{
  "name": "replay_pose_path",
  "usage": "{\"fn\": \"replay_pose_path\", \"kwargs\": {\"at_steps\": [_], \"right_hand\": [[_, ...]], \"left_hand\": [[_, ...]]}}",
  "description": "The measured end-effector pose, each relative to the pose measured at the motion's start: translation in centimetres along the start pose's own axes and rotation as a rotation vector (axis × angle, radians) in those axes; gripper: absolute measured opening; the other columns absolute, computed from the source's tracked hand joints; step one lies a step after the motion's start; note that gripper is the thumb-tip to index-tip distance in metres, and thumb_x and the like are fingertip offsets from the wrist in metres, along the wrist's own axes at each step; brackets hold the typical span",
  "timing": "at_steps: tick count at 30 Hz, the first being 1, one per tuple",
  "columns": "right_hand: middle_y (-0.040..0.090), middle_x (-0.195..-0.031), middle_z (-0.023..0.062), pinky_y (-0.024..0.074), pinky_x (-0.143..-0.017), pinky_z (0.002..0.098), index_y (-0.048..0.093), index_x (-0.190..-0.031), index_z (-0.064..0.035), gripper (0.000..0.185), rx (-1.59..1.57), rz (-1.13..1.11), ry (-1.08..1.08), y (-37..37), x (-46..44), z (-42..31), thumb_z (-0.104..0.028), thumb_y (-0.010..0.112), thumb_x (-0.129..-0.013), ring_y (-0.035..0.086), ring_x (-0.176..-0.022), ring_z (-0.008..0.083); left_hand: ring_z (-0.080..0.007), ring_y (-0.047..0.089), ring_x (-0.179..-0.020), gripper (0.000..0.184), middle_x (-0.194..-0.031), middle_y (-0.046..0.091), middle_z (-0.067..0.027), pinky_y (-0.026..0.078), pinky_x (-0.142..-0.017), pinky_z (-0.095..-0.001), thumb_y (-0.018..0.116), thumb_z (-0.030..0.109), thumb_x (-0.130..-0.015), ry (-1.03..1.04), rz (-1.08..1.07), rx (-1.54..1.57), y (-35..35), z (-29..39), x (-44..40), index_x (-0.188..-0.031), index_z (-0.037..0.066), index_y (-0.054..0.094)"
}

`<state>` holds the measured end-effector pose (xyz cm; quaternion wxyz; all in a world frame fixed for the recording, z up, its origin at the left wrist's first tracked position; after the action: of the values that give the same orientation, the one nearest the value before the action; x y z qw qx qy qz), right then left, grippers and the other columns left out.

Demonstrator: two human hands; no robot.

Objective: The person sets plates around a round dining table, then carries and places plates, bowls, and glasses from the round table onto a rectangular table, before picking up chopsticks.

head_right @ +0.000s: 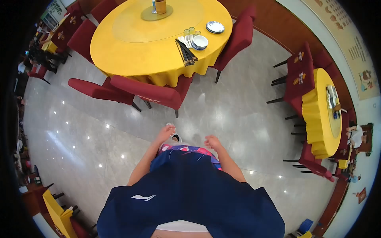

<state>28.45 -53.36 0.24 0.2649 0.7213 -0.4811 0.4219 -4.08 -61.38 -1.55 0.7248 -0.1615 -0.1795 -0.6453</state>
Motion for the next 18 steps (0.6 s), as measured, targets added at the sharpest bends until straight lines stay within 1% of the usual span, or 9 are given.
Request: {"fn": "replay_pose_path", "kwargs": {"at_steps": [2,4,6,7,12,14,16,17,18], "right_hand": [[0.064,-0.083,0.0091,0.0487,-0.062,0.0301,0.059,-0.105,-0.0076,0.028,0.287,-0.111,-0.110,-0.1,-3.4,-0.9,-0.031,0.056,-0.089,0.061,-0.072,0.0156],[0.064,-0.082,0.0095,0.0481,-0.062,0.0291,0.060,-0.101,-0.0062,0.027,0.253,-0.086,-0.094,-1.2,-5.1,-4.0,-0.030,0.056,-0.089,0.061,-0.071,0.0160],[0.064,-0.081,0.0082,0.0480,-0.062,0.0287,0.059,-0.104,-0.0081,0.027,0.305,-0.033,0.026,-3.5,-7.2,-7.5,-0.030,0.054,-0.090,0.060,-0.070,0.0152],[0.064,-0.081,0.0073,0.0479,-0.061,0.0284,0.059,-0.105,-0.0094,0.026,0.312,-0.011,0.036,-3.9,-7.3,-10.1,-0.030,0.054,-0.090,0.060,-0.070,0.0147],[0.063,-0.079,0.0045,0.0473,-0.059,0.0272,0.058,-0.110,-0.0130,0.025,0.300,0.001,-0.051,-5.9,-12.7,-21.0,-0.028,0.050,-0.092,0.059,-0.068,0.0122],[0.063,-0.079,0.0044,0.0472,-0.058,0.0267,0.058,-0.110,-0.0127,0.025,0.276,-0.029,-0.075,-7.4,-15.3,-23.8,-0.027,0.049,-0.092,0.059,-0.068,0.0117],[0.063,-0.079,0.0045,0.0471,-0.058,0.0272,0.059,-0.111,-0.0126,0.025,0.461,-0.061,-0.115,-10.2,-20.1,-25.0,-0.027,0.048,-0.093,0.058,-0.068,0.0112],[0.063,-0.079,0.0045,0.0471,-0.058,0.0272,0.059,-0.111,-0.0126,0.025,0.466,-0.086,-0.109,-11.8,-22.0,-26.4,-0.027,0.048,-0.093,0.058,-0.068,0.0112],[0.063,-0.080,0.0043,0.0470,-0.058,0.0277,0.059,-0.110,-0.0126,0.025,0.444,-0.028,-0.101,-13.4,-23.4,-28.4,-0.027,0.048,-0.093,0.058,-0.068,0.0111]], "left_hand": [[-0.0141,0.059,-0.082,0.029,-0.092,0.064,-0.0058,0.048,-0.069,-0.0283,0.053,0.023,-0.089,0.020,-0.035,0.075,-1.0,6.9,-2.1,-0.112,0.006,0.058],[-0.0145,0.058,-0.083,0.031,-0.095,0.063,-0.0064,0.047,-0.070,-0.0275,0.052,0.024,-0.090,0.022,-0.068,0.173,-1.2,11.8,-4.9,-0.115,0.006,0.056],[-0.0138,0.059,-0.089,0.034,-0.105,0.064,-0.0062,0.045,-0.078,-0.0275,0.050,0.028,-0.092,-0.033,-0.204,0.258,-0.2,14.1,-7.3,-0.120,0.009,0.055],[-0.0138,0.059,-0.089,0.034,-0.105,0.064,-0.0062,0.045,-0.078,-0.0275,0.050,0.028,-0.092,-0.061,-0.192,0.283,0.4,14.6,-7.9,-0.120,0.009,0.055],[-0.0150,0.060,-0.092,0.035,-0.108,0.063,-0.0067,0.046,-0.078,-0.0278,0.048,0.029,-0.093,-0.172,-0.319,0.196,2.9,20.0,-13.1,-0.122,0.010,0.053],[-0.0144,0.060,-0.090,0.034,-0.105,0.063,-0.0064,0.046,-0.078,-0.0274,0.050,0.028,-0.093,-0.198,-0.293,0.249,3.5,20.9,-16.5,-0.121,0.008,0.054],[-0.0117,0.059,-0.083,0.032,-0.094,0.064,-0.0054,0.046,-0.071,-0.0268,0.057,0.026,-0.089,0.081,-0.146,0.189,3.7,22.1,-20.9,-0.113,0.006,0.057],[-0.0141,0.059,-0.077,0.030,-0.086,0.063,-0.0073,0.047,-0.068,-0.0283,0.061,0.022,-0.085,0.088,-0.033,0.100,3.7,23.0,-23.1,-0.109,0.004,0.058],[-0.0170,0.059,-0.075,0.030,-0.084,0.062,-0.0089,0.047,-0.067,-0.0300,0.063,0.021,-0.083,0.208,0.209,-0.018,3.6,22.3,-26.3,-0.107,0.003,0.057]]}}
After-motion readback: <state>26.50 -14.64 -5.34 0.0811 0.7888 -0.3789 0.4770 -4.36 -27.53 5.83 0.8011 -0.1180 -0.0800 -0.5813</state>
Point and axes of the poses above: each hand's wrist, its own x-axis away from the middle knuckle, its own y-axis out of the palm, z = x × y, the point moved 2 cm from there along -x, towards the middle knuckle
